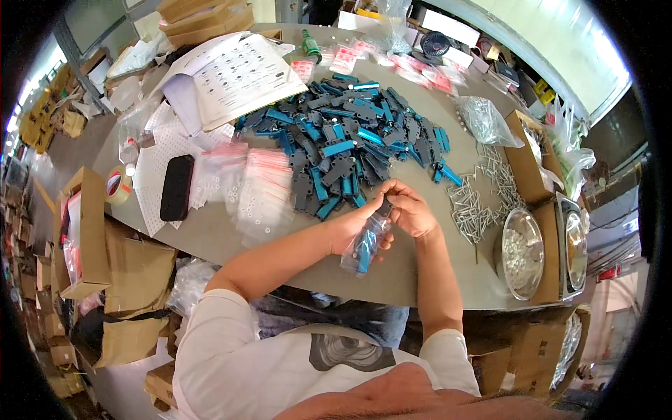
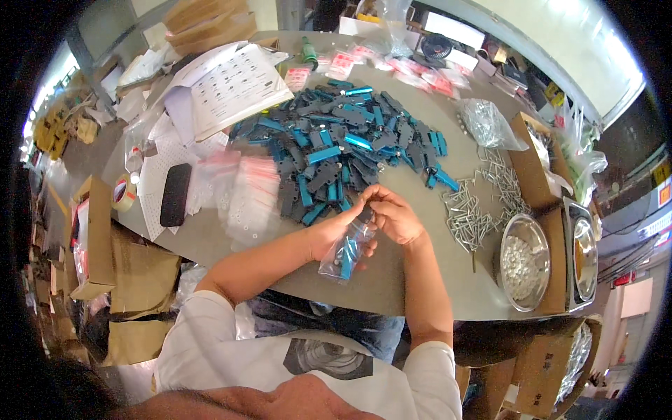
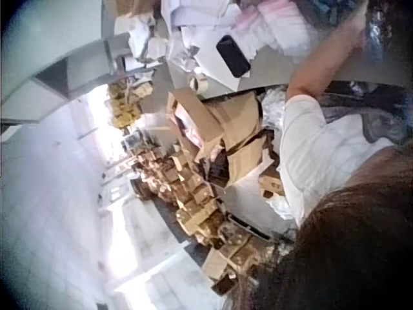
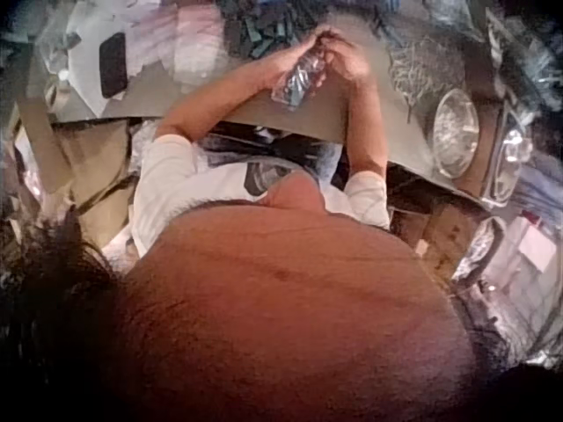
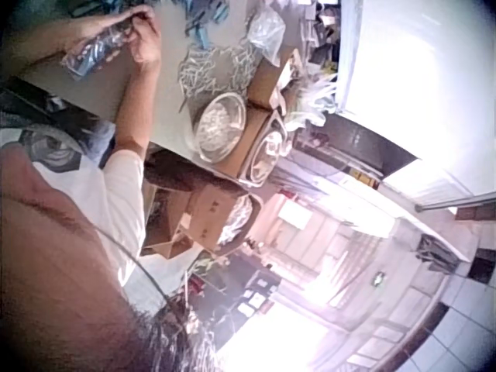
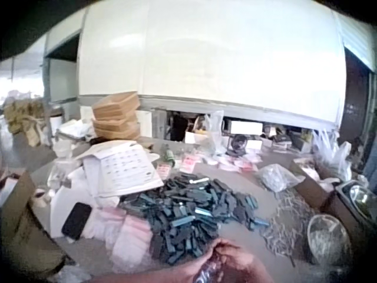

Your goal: The person repeatedly picks up small blue and gray plastic components from a pile on the table, places them into small clear plastic bags, and sets the filled bags aside. The person also handles metal fasteners and occasionally moves items on the table to continue the packing process.

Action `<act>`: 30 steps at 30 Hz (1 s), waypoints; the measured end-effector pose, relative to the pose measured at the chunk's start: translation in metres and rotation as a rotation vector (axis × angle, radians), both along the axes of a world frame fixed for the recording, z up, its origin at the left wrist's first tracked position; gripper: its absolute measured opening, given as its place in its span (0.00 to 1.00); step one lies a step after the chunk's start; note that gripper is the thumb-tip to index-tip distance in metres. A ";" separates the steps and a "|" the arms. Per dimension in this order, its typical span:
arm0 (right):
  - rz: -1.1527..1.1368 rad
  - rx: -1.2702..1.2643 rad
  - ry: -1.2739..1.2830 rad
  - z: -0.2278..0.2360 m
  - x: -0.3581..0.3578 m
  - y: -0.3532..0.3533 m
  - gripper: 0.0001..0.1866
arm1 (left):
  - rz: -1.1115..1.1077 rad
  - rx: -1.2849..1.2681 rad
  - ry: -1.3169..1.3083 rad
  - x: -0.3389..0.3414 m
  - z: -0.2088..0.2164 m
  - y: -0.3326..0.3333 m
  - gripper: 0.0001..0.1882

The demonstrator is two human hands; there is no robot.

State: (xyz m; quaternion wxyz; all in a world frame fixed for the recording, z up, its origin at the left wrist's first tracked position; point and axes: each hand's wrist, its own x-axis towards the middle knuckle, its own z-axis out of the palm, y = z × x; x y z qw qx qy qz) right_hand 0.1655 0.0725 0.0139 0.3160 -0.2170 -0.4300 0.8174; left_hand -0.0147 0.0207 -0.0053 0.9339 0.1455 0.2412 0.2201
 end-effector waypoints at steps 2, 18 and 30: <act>0.012 0.016 0.006 -0.006 0.002 0.002 0.10 | 0.020 0.006 0.038 -0.001 0.007 -0.003 0.33; 0.068 0.057 -0.160 0.000 -0.001 -0.005 0.16 | 0.092 0.049 -0.040 -0.002 -0.006 0.008 0.34; 0.009 0.090 -0.114 -0.007 0.028 0.013 0.16 | 0.026 0.168 -0.012 -0.001 0.005 0.000 0.29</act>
